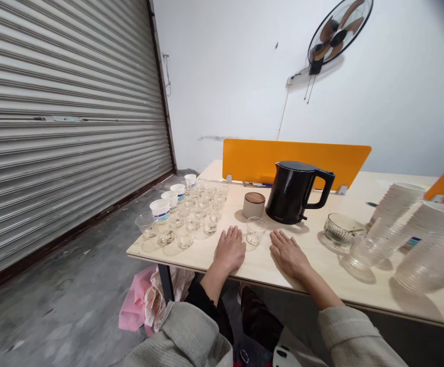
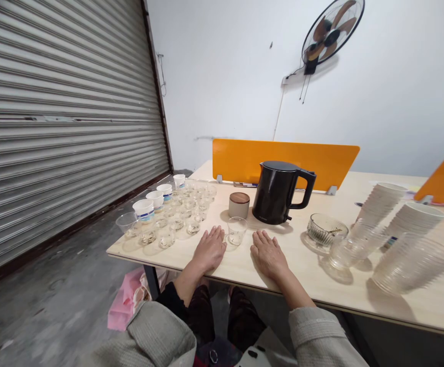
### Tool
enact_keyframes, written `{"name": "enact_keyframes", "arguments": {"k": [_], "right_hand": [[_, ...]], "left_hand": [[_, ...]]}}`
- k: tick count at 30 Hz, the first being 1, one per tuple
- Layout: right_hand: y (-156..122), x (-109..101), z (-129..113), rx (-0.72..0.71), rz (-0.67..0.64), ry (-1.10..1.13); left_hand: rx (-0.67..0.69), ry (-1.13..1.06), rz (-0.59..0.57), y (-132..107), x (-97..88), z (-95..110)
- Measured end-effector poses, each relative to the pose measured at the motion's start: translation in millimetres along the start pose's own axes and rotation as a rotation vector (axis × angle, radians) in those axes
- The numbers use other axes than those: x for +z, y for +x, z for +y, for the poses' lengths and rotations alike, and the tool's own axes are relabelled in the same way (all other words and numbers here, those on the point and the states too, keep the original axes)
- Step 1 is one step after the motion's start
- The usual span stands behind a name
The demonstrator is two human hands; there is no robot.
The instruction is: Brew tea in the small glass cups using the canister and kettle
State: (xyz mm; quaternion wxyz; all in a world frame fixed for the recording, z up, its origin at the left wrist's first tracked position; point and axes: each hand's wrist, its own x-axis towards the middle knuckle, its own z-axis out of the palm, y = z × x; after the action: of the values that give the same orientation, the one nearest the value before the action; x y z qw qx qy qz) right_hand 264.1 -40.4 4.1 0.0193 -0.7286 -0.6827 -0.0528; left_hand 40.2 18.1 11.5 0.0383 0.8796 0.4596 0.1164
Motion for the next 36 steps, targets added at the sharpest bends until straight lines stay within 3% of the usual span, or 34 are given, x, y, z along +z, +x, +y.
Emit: {"name": "enact_keyframes", "arguments": {"k": [6, 11, 14, 17, 21, 25, 30, 36], "right_hand": [[-1.4, -2.2, 1.2, 0.007, 0.024, 0.076], [9.4, 1.7, 5.6, 0.029, 0.181, 0.409], [26.1, 2.6, -4.4, 0.037, 0.269, 0.665], [40.6, 1.4, -23.0, 0.039, 0.292, 0.953], [45.5, -4.4, -44.4, 0.113, 0.342, 1.181], [41.0, -18.1, -68.8, 0.078, 0.356, 1.182], [40.8, -35.7, -124.3, -0.131, 0.223, 1.139], [53.8, -31.2, -172.4, -0.256, 0.108, 1.130]], "left_hand": [[0.013, -0.025, 0.016, 0.8, 0.9, -0.7], [0.045, -0.052, 0.075, -22.2, 2.8, 1.0], [0.233, -0.072, 0.225, -43.2, 11.9, 3.3], [0.398, -0.028, 0.301, -58.5, 21.3, 5.1], [0.477, 0.022, 0.357, -65.2, 23.4, 4.5], [0.498, 0.024, 0.383, -63.7, 21.1, 1.6], [0.531, -0.010, 0.386, -60.0, 23.6, -0.7], [0.431, -0.059, 0.339, -58.4, 20.3, 4.5]]}}
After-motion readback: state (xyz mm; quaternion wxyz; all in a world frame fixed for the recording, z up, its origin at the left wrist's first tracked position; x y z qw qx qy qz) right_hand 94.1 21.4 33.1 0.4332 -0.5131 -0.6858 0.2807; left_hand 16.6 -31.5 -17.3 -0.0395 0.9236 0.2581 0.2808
